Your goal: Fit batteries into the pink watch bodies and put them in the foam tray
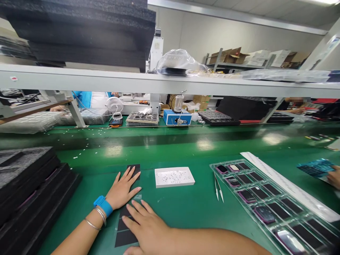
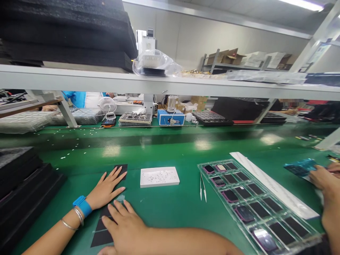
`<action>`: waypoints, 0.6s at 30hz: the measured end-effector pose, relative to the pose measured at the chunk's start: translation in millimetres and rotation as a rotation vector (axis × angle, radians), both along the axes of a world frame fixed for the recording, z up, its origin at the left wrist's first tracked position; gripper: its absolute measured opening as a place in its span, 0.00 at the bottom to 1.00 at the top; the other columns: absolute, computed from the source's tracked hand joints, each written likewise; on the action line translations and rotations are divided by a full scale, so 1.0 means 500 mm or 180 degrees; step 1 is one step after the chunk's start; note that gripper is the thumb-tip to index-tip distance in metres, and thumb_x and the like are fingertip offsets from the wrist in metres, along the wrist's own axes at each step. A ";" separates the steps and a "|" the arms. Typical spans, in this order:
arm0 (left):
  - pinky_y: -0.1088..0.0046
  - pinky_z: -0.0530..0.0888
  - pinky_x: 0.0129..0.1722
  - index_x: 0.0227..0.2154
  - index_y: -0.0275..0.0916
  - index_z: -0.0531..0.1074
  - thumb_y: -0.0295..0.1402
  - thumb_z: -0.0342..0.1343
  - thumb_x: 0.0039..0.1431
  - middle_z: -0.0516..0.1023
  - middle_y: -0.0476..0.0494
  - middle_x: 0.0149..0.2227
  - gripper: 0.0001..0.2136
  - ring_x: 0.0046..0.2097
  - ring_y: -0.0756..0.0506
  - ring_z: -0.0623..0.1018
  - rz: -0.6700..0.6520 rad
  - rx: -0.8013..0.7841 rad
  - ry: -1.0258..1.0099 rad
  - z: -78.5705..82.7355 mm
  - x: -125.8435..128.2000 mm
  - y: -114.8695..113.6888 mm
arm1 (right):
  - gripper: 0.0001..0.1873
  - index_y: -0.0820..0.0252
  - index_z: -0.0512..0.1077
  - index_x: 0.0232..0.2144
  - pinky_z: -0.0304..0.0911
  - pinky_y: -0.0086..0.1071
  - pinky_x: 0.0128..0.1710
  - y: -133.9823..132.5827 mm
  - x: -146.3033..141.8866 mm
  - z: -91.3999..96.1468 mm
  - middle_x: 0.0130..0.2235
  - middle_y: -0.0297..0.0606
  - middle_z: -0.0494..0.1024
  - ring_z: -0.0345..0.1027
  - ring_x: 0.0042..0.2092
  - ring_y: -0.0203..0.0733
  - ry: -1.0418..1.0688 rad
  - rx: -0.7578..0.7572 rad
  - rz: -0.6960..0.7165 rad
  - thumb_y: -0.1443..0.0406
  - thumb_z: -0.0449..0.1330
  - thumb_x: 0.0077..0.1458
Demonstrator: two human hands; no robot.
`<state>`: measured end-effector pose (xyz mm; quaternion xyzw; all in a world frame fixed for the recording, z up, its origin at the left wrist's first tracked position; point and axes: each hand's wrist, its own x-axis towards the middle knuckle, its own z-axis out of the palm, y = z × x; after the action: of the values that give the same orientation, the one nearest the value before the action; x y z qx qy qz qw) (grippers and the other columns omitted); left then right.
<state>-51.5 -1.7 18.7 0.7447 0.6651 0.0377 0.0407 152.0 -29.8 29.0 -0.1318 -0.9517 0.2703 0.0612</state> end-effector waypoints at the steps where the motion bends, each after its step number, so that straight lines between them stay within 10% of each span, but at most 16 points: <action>1: 0.45 0.47 0.61 0.62 0.50 0.48 0.50 0.41 0.62 0.42 0.46 0.66 0.27 0.66 0.38 0.44 0.0010 0.0010 -0.0007 0.000 0.001 0.001 | 0.42 0.63 0.50 0.63 0.30 0.49 0.65 -0.001 0.000 0.000 0.65 0.52 0.46 0.32 0.67 0.51 0.0012 -0.0003 -0.0018 0.41 0.46 0.56; 18: 0.46 0.46 0.61 0.62 0.51 0.48 0.49 0.41 0.62 0.41 0.48 0.66 0.27 0.66 0.40 0.43 0.0078 -0.0039 -0.0002 0.005 0.005 0.007 | 0.43 0.64 0.49 0.63 0.30 0.48 0.65 -0.012 0.002 0.028 0.65 0.53 0.44 0.30 0.67 0.51 -0.0089 -0.0157 -0.0113 0.41 0.44 0.57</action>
<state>-49.1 1.6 21.0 0.7362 0.6744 0.0343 0.0450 152.9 -35.7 43.0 -0.1540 -0.9430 0.2907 0.0494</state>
